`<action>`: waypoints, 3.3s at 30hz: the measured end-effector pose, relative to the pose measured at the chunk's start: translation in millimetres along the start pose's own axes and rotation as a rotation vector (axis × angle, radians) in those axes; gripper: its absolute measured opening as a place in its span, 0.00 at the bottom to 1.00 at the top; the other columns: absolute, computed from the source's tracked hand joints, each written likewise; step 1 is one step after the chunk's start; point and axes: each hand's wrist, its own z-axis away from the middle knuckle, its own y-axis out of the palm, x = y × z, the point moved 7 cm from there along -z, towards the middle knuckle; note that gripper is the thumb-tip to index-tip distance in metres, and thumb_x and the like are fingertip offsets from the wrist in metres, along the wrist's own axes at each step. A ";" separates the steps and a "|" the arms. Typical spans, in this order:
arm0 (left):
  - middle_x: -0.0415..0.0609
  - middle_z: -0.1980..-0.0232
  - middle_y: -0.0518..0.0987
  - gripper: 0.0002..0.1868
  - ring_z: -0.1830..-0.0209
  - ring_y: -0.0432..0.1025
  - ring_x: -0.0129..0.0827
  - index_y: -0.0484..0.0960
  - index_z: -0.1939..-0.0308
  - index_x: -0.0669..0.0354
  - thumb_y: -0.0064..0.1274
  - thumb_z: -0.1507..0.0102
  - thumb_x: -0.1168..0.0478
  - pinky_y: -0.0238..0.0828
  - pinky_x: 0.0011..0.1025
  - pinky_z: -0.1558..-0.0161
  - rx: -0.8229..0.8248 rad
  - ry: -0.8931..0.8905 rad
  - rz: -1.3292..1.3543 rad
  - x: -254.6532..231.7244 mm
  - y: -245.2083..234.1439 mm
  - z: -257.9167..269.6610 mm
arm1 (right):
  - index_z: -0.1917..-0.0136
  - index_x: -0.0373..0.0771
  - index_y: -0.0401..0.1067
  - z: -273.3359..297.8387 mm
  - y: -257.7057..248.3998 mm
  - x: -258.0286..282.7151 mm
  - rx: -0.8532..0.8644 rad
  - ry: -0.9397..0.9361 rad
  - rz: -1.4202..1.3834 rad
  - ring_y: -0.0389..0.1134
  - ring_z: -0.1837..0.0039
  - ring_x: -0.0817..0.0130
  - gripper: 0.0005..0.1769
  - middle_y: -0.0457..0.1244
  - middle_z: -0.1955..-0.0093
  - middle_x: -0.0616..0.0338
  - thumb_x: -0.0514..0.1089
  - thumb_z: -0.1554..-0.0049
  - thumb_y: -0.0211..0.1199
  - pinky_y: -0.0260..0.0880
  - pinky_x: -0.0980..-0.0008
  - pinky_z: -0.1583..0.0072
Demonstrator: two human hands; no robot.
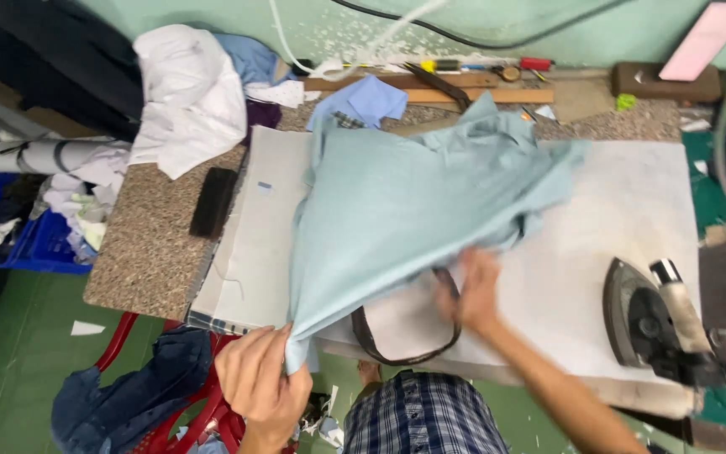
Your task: The person irons a light blue shirt on a white ironing board using a steam iron. They repeatedly adjust the shirt's position, smooth the fabric with their hands, and iron different sections including the body and sleeves. A black rectangular object is briefly moved aside during the process.
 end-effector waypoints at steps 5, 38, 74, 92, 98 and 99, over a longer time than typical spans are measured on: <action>0.49 0.68 0.82 0.05 0.67 0.78 0.38 0.83 0.68 0.65 0.52 0.38 0.68 0.71 0.35 0.59 0.024 0.033 0.092 -22.5 -12.0 -39.2 | 0.31 0.35 0.58 24.6 54.4 94.7 0.059 0.037 -0.118 0.57 0.30 0.47 0.53 0.56 0.31 0.45 0.64 0.58 0.76 0.54 0.52 0.28; 0.61 0.59 0.85 0.10 0.61 0.75 0.48 0.87 0.52 0.73 0.71 0.28 0.68 0.69 0.41 0.60 -0.427 0.190 -0.647 187.4 -57.1 -88.8 | 0.45 0.42 0.77 -331.6 -142.3 8.8 -0.228 -0.410 0.671 0.63 0.51 0.57 0.07 0.62 0.47 0.53 0.33 0.30 0.60 0.61 0.62 0.54; 0.50 0.33 0.75 0.25 0.29 0.65 0.47 0.76 0.35 0.50 0.58 0.36 0.53 0.56 0.54 0.29 0.642 0.096 0.186 77.0 131.8 171.6 | 0.27 0.37 0.66 31.7 -38.7 66.7 0.470 -0.118 0.123 0.56 0.22 0.45 0.39 0.59 0.25 0.41 0.56 0.47 0.67 0.55 0.45 0.27; 0.48 0.22 0.65 0.30 0.21 0.57 0.43 0.68 0.26 0.44 0.40 0.30 0.43 0.44 0.54 0.23 0.896 0.341 0.426 51.2 308.0 159.0 | 0.22 0.41 0.57 73.5 1.5 107.1 0.467 -0.158 0.040 0.47 0.17 0.55 0.41 0.49 0.17 0.51 0.66 0.38 0.51 0.40 0.45 0.20; 0.60 0.22 0.63 0.30 0.21 0.54 0.51 0.70 0.28 0.60 0.45 0.29 0.48 0.42 0.55 0.24 0.789 0.119 0.247 64.6 276.9 140.9 | 0.34 0.42 0.71 117.1 -69.2 15.2 0.349 0.021 0.134 0.60 0.23 0.49 0.21 0.62 0.27 0.46 0.49 0.39 0.57 0.56 0.45 0.26; 0.60 0.22 0.63 0.30 0.21 0.54 0.51 0.70 0.28 0.60 0.45 0.29 0.48 0.42 0.55 0.24 0.790 0.123 0.248 54.8 264.8 141.0 | 0.34 0.42 0.71 90.9 -103.9 3.6 0.347 0.024 0.135 0.60 0.23 0.49 0.21 0.62 0.27 0.46 0.49 0.39 0.57 0.56 0.45 0.26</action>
